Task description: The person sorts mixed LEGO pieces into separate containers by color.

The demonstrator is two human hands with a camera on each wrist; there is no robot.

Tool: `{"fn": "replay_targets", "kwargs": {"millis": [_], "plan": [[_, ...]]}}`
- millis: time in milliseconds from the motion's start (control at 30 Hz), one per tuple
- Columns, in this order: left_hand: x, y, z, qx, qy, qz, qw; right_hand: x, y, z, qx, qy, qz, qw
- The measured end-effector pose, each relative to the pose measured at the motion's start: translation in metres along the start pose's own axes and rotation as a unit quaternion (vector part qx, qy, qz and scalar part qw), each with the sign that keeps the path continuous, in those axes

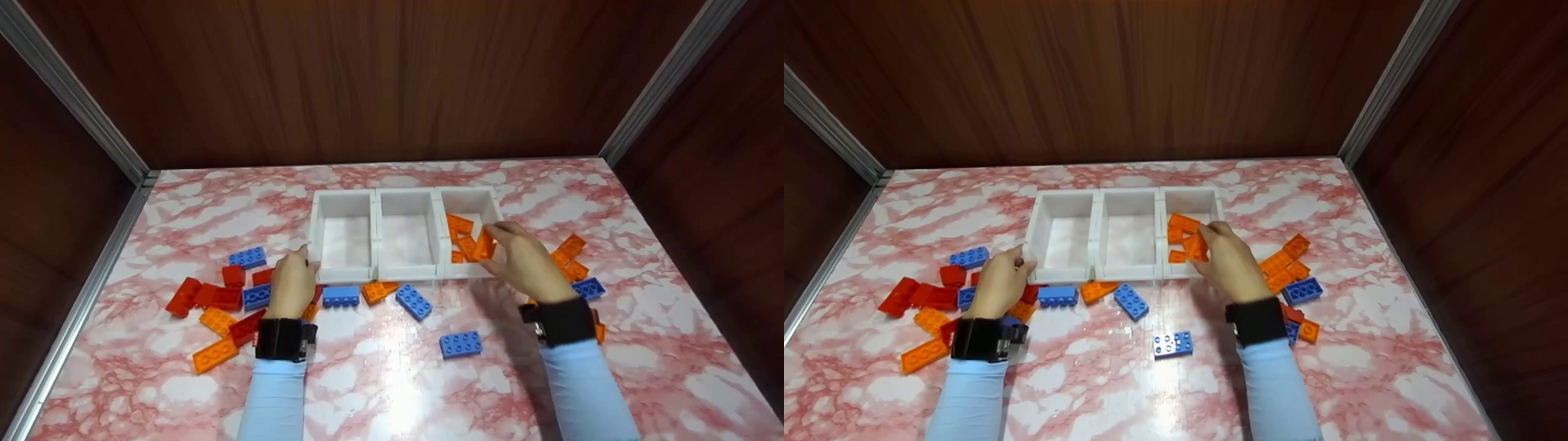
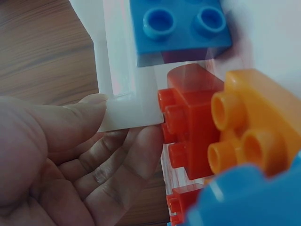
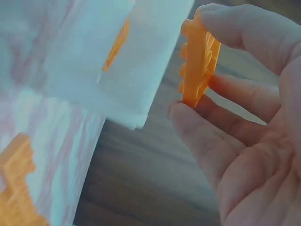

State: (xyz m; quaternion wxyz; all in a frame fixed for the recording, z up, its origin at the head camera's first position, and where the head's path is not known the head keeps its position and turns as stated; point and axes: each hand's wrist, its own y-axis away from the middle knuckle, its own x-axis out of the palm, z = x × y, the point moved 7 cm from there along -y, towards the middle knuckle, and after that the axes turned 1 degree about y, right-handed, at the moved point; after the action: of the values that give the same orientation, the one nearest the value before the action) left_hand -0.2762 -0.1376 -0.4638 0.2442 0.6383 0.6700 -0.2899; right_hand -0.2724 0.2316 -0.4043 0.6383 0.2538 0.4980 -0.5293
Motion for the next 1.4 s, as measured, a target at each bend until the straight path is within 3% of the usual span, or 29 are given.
{"fn": "replay_targets", "kwargs": {"millis": [233, 433, 567, 667, 800, 967, 1133, 1267, 1400], "plan": [[0.000, 0.000, 0.001, -0.007, -0.005, -0.003, 1.0000, 0.027, -0.037, 0.008, -0.024, 0.025, 0.058, 0.998], [-0.001, -0.002, -0.001, 0.002, -0.005, -0.005, 1.0000, 0.043, -0.046, -0.003, 0.038, 0.022, 0.102, 0.994], [0.000, -0.003, -0.003, 0.004, 0.002, -0.005, 1.0000, 0.040, -0.046, -0.007, 0.035, 0.022, 0.096, 0.994], [0.000, -0.004, -0.004, 0.004, 0.003, -0.005, 1.0000, 0.031, -0.044, -0.005, 0.019, 0.021, 0.067, 0.997], [0.000, -0.003, -0.003, 0.006, -0.004, -0.006, 1.0000, 0.015, -0.029, -0.001, 0.013, -0.003, 0.005, 1.000], [0.001, -0.002, -0.001, 0.008, -0.008, -0.006, 0.9999, 0.000, 0.007, 0.001, 0.033, -0.062, -0.074, 0.995], [0.002, -0.002, -0.001, 0.006, -0.009, -0.002, 0.9999, -0.012, 0.042, -0.006, 0.044, -0.054, -0.131, 0.989], [0.001, -0.001, 0.000, 0.001, -0.005, 0.000, 1.0000, -0.017, 0.055, -0.019, 0.058, -0.036, -0.128, 0.989], [0.001, -0.002, -0.001, -0.002, -0.001, 0.001, 1.0000, -0.015, 0.064, -0.043, 0.123, -0.039, -0.052, 0.990]]}}
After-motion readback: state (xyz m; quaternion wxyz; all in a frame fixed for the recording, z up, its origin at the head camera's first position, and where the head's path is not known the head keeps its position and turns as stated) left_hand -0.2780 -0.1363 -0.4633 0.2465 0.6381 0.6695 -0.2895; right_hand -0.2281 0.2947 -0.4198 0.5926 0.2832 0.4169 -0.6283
